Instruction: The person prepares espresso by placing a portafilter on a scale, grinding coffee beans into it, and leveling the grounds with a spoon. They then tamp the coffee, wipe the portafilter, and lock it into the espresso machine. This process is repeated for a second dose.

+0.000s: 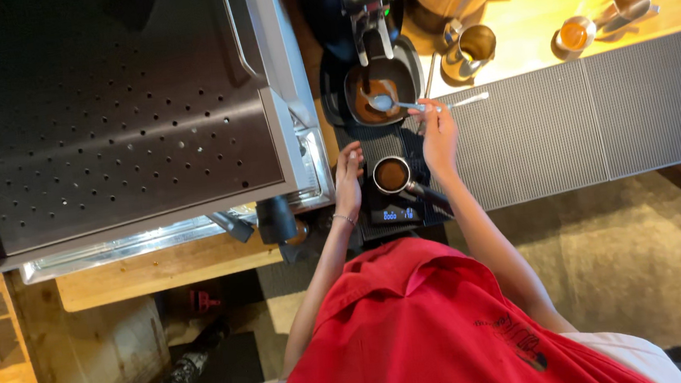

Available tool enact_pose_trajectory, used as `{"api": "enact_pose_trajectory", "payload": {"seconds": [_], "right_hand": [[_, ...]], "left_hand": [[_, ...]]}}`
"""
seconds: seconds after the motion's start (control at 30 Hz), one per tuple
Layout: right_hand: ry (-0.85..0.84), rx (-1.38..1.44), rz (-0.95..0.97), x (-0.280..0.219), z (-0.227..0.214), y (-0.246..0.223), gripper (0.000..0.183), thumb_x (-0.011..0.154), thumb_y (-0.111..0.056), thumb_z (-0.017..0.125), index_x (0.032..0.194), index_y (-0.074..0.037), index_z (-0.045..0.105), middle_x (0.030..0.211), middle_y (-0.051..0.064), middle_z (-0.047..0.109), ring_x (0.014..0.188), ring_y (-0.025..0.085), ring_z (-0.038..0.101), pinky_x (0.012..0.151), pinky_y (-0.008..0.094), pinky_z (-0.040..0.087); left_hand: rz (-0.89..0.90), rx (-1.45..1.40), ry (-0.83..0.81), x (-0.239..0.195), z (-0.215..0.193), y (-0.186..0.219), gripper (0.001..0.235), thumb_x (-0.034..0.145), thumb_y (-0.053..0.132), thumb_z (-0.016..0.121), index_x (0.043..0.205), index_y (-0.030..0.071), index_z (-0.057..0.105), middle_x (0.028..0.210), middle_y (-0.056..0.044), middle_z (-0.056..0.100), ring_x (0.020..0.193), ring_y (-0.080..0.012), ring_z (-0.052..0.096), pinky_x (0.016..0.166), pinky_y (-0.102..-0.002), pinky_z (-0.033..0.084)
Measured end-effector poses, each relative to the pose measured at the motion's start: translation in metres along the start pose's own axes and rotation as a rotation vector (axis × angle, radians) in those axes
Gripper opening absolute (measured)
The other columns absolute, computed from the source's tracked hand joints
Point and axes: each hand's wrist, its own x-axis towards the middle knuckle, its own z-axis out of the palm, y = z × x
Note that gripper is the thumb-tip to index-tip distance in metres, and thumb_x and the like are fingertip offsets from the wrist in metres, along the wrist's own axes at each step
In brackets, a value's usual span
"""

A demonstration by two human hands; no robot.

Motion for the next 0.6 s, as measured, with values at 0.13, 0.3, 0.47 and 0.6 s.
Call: {"api": "enact_pose_trajectory", "payload": {"seconds": [0.13, 0.3, 0.47, 0.6], "right_hand": [[-0.03, -0.091, 0.006, 0.005, 0.005, -0.007, 0.023, 0.101, -0.016, 0.039, 0.106, -0.008, 0.06, 0.089, 0.009, 0.07, 0.08, 0.01, 0.058, 0.061, 0.018, 0.046], [-0.054, -0.167, 0.026, 0.006, 0.009, -0.012, 0.023, 0.1, -0.013, 0.041, 0.104, -0.009, 0.062, 0.087, 0.006, 0.069, 0.076, 0.01, 0.055, 0.061, 0.019, 0.044], [-0.074, -0.181, 0.031, 0.013, 0.01, 0.003, 0.023, 0.1, -0.014, 0.04, 0.104, -0.01, 0.063, 0.087, 0.006, 0.07, 0.075, 0.01, 0.055, 0.063, 0.022, 0.042], [-0.069, -0.136, 0.07, 0.016, 0.011, 0.009, 0.025, 0.101, -0.015, 0.037, 0.105, -0.01, 0.061, 0.086, 0.005, 0.069, 0.075, 0.009, 0.054, 0.063, 0.019, 0.042]], "left_hand": [[-0.001, -0.002, 0.01, 0.001, 0.002, 0.007, 0.038, 0.099, 0.037, 0.042, 0.126, 0.013, 0.053, 0.121, -0.014, 0.054, 0.115, -0.0252, 0.051, 0.092, -0.038, 0.044], [0.003, 0.003, 0.019, 0.003, 0.003, 0.008, 0.038, 0.099, 0.037, 0.042, 0.125, 0.012, 0.053, 0.119, -0.015, 0.053, 0.116, -0.0273, 0.051, 0.091, -0.039, 0.044], [0.003, 0.01, 0.016, 0.002, 0.004, 0.016, 0.039, 0.099, 0.038, 0.042, 0.126, 0.012, 0.053, 0.12, -0.015, 0.053, 0.116, -0.0279, 0.051, 0.092, -0.039, 0.044], [0.005, 0.02, 0.007, 0.0, 0.006, 0.021, 0.04, 0.099, 0.039, 0.042, 0.126, 0.012, 0.053, 0.12, -0.016, 0.052, 0.117, -0.0283, 0.05, 0.092, -0.039, 0.044]]}}
